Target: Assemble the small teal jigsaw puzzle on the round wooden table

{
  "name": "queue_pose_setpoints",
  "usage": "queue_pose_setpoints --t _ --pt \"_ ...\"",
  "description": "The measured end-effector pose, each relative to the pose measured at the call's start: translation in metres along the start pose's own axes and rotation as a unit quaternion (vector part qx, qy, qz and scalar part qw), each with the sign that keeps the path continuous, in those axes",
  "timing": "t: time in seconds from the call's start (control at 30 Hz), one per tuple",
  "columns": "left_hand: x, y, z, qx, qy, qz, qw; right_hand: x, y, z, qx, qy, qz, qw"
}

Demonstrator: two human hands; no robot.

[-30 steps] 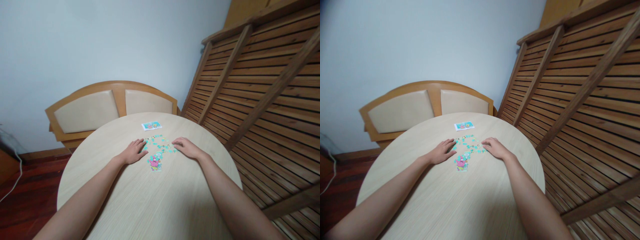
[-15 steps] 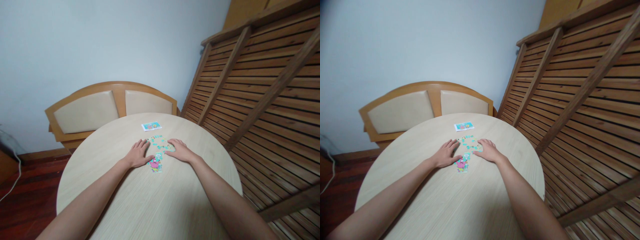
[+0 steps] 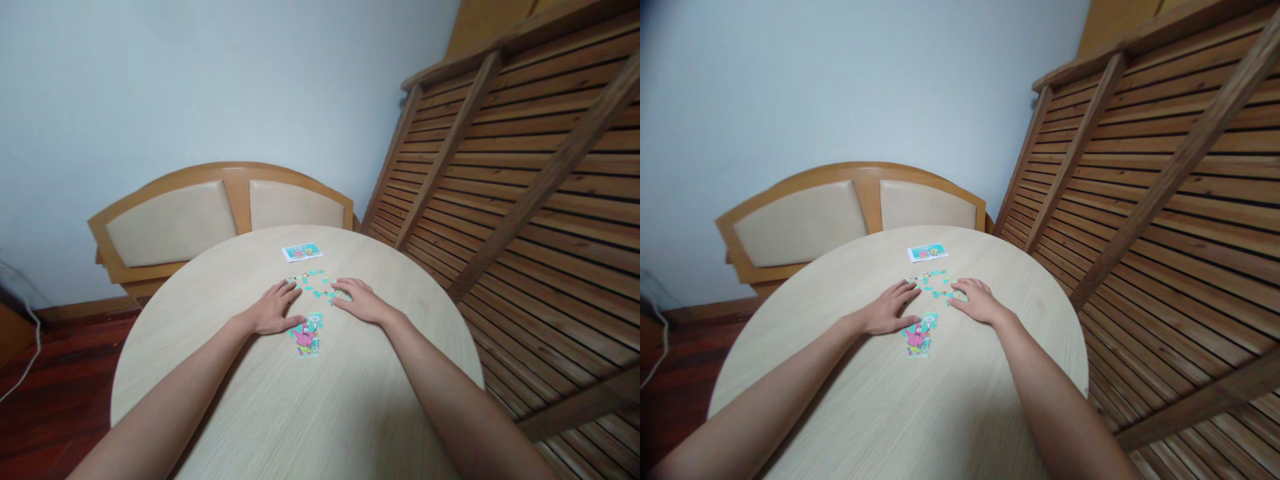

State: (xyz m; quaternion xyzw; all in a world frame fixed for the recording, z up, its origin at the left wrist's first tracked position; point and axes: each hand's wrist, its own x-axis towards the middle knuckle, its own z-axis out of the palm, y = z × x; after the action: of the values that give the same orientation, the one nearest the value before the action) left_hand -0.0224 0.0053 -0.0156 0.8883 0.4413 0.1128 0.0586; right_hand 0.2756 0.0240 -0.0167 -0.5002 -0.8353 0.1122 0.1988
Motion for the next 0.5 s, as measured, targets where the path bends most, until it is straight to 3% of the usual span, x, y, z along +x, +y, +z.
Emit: queue_pose_setpoints --t 0.2,0.5 --pt "0.003 -0.012 -0.010 0.022 0.072 -0.015 0.997 -0.001 -0.014 0.003 0.000 -0.001 -0.038 0.999" --pt "0.003 -0.019 -0.015 0.018 0.071 -0.038 0.997 0.003 -0.021 0.004 0.020 0.038 -0.084 0.996"
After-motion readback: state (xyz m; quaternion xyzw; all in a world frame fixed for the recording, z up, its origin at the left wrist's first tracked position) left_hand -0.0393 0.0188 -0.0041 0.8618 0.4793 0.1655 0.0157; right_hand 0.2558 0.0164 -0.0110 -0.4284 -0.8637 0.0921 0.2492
